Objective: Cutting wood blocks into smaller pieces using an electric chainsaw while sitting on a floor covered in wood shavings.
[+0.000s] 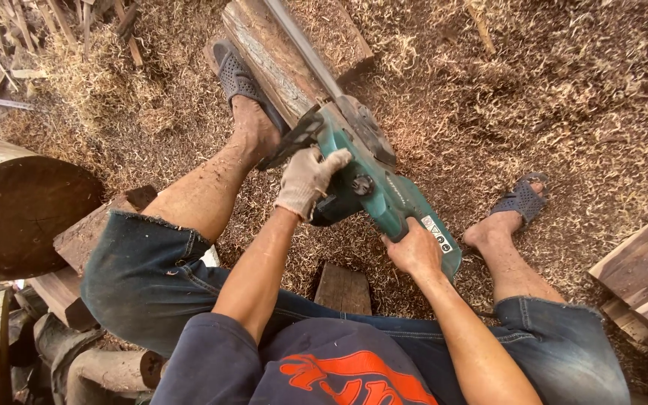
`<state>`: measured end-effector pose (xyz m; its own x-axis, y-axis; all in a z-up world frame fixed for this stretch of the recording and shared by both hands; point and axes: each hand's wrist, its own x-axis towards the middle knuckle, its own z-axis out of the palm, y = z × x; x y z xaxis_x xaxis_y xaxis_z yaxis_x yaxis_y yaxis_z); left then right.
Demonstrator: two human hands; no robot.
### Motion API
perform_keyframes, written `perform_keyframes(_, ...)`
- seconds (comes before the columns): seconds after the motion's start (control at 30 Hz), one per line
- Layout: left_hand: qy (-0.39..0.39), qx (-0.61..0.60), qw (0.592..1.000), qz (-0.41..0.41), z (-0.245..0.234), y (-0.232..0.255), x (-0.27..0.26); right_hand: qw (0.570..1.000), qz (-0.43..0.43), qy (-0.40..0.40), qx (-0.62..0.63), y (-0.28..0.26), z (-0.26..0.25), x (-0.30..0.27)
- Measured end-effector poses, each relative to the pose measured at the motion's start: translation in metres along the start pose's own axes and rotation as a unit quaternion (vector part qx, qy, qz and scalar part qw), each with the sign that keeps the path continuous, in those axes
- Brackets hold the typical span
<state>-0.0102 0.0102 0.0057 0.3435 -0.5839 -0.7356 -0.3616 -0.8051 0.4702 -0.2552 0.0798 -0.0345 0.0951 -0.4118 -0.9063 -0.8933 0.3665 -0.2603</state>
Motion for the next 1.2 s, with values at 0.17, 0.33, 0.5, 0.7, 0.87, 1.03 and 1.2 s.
perform_keyframes(0.17, 0.015, 0.104, 0.994, -0.018, 0.018, -0.005, -0.004, 0.998, -0.043, 0.009, 0.050, 0.027, 0.008, 0.022)
perform_keyframes(0.33, 0.044, 0.085, 0.995, -0.022, 0.022, -0.018, 0.009, 0.997, -0.046, 0.025, 0.048, 0.026, 0.004, 0.030)
perform_keyframes(0.5, 0.028, 0.043, 0.999, 0.001, 0.028, -0.010, 0.007, 0.998, -0.042, 0.016, 0.045, 0.036, 0.008, 0.040)
perform_keyframes(0.7, 0.007, 0.096, 0.995, -0.007, 0.045, -0.015, 0.024, 1.000, -0.002, -0.003, 0.016, 0.049, 0.008, 0.054)
perform_keyframes(0.87, 0.046, 0.144, 0.988, 0.027, 0.065, -0.034, 0.045, 1.000, -0.002, -0.009, 0.017, 0.058, 0.011, 0.061)
perform_keyframes(1.03, -0.014, 0.106, 0.994, -0.013, 0.071, -0.026, 0.030, 0.999, 0.011, -0.016, 0.042, 0.069, 0.009, 0.057)
perform_keyframes(1.2, -0.019, 0.167, 0.986, -0.009, 0.070, -0.019, 0.018, 0.998, 0.016, -0.017, 0.054, 0.067, 0.000, 0.052)
